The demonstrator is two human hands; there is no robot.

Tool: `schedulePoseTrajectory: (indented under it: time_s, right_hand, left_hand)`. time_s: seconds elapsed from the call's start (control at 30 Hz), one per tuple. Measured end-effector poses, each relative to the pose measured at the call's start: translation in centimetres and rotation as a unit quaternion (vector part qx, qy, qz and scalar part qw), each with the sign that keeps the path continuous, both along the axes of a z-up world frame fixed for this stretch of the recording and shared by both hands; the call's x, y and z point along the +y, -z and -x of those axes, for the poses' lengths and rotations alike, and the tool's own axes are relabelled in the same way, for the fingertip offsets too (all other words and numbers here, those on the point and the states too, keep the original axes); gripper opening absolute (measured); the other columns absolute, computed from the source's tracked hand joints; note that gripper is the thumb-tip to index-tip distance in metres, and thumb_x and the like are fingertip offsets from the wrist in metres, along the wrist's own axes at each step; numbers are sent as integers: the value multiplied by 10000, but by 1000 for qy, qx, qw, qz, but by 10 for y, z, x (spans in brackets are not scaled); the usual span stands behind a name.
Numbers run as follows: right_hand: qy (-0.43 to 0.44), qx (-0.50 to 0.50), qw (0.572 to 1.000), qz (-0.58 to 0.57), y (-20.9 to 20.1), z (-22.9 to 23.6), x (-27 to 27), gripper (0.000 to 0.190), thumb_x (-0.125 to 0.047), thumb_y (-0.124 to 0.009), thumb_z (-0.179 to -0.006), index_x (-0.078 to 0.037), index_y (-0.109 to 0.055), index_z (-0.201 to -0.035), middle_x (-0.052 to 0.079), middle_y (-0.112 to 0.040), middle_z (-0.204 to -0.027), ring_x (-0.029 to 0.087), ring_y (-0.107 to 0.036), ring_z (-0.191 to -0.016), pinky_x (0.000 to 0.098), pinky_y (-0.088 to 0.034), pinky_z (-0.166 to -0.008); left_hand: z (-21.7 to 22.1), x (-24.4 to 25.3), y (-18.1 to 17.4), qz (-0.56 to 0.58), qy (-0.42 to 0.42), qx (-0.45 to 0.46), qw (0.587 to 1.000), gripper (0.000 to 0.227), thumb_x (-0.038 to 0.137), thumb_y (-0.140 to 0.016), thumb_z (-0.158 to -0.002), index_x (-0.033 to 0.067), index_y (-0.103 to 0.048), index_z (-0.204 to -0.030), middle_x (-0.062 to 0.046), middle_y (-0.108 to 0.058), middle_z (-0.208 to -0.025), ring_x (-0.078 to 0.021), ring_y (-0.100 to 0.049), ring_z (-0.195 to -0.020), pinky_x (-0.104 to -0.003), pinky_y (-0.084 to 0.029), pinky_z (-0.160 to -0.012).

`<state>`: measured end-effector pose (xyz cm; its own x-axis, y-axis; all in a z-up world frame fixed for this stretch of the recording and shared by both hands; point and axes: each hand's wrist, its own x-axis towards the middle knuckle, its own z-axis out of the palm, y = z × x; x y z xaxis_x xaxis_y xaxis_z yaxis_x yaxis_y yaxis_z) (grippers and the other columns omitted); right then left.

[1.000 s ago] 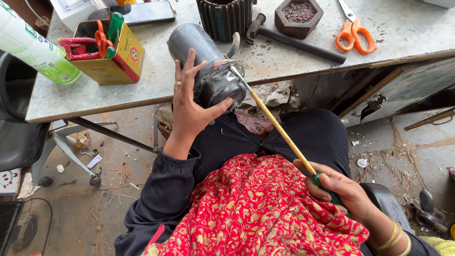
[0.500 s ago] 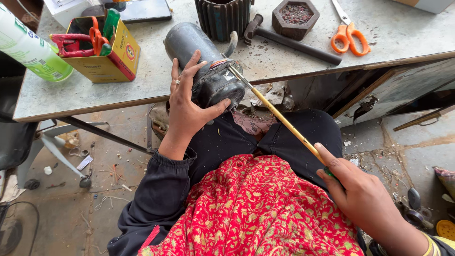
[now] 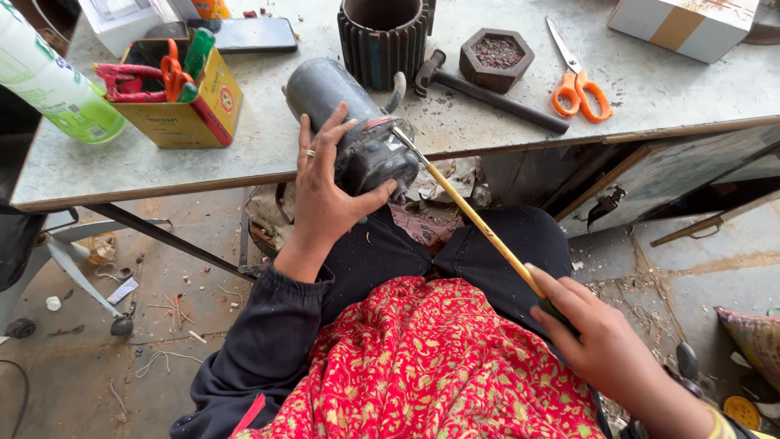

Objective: The person sits on the floor and uses a hammer to repeatedly strike the end of a small electric motor. They then use a screwdriver to pry at the motor's end cap and finally use pliers to grip and pull a component from the motor shaft.

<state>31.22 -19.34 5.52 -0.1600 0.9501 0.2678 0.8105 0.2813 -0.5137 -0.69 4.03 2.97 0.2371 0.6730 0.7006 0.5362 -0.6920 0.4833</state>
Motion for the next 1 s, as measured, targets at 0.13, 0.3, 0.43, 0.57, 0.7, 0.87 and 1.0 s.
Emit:
schedulePoseTrajectory:
  time_s: [0.13, 0.3, 0.43, 0.57, 0.7, 0.87, 1.0]
  right_hand:
    - [-65, 120, 990, 38, 0, -6, 0, 597, -145, -673, -929, -60, -495, -1493, 101, -654, -1083, 225, -624, -863, 398, -535, -719]
    - [-40, 685, 648, 332, 10, -35, -3, 678, -57, -598, -924, 44, -456, -1579, 174, -592, -1163, 147, -613, -782, 285, -517, -558]
    - [-63, 710, 592, 376, 21, -41, -3, 588, -49, -585, -994, 48, -402, -1545, 156, -549, -1096, 84, -488, -529, 224, -404, -349]
    - [38, 523, 755, 393, 11, -27, -2, 588, -85, -647, -970, -42, -487, -1535, 127, -570, -855, 97, -452, -455, 262, -365, -320]
    - [-5, -64, 998, -14, -19, -5, 0, 611, -212, -664, -890, -96, -507, -1469, 93, -613, -855, 223, -602, -625, 346, -498, -511]
    - [-82, -19, 995, -59, -43, -14, 6, 618, -209, -657, -930, -75, -482, -1507, 67, -648, -1012, 171, -653, -797, 333, -522, -621]
    - [2, 509, 781, 362, -28, -30, 4, 630, -60, -680, -954, 18, -458, -1538, 126, -611, -1104, 107, -584, -701, 288, -500, -532]
  left_hand:
    - [0, -3, 3, 10, -9, 11, 1000, 808, 471, -888, -800, 205, -459, -1431, -22, -474, -1623, -354, -378, -1571, -567, -168, -1374]
    - [-8, -5, 0, 4, -14, 0, 1000, 842, 494, -900, -787, 182, -459, -1434, -86, -458, -1620, -432, -271, -1568, -565, -144, -1327]
    - [-9, -6, -2, -27, -12, 3, 1000, 872, 490, -920, -756, 155, -471, -1425, -110, -457, -1604, -484, -186, -1552, -578, -195, -1294]
    - [-8, -7, -1, 2, 0, -14, 1000, 822, 445, -915, -784, 159, -482, -1421, -76, -483, -1607, -439, -254, -1586, -563, -284, -1315]
    - [-7, -6, 0, -9, -7, -7, 1000, 814, 427, -919, -788, 151, -477, -1413, -58, -503, -1593, -428, -285, -1580, -548, -296, -1323]
    - [-8, -10, -2, -3, -10, -9, 1000, 800, 408, -913, -803, 143, -475, -1417, -76, -495, -1591, -444, -282, -1573, -546, -284, -1316]
    - [-12, -10, -4, -15, -12, -10, 1000, 804, 417, -904, -808, 133, -465, -1419, -91, -477, -1592, -438, -287, -1566, -555, -277, -1314]
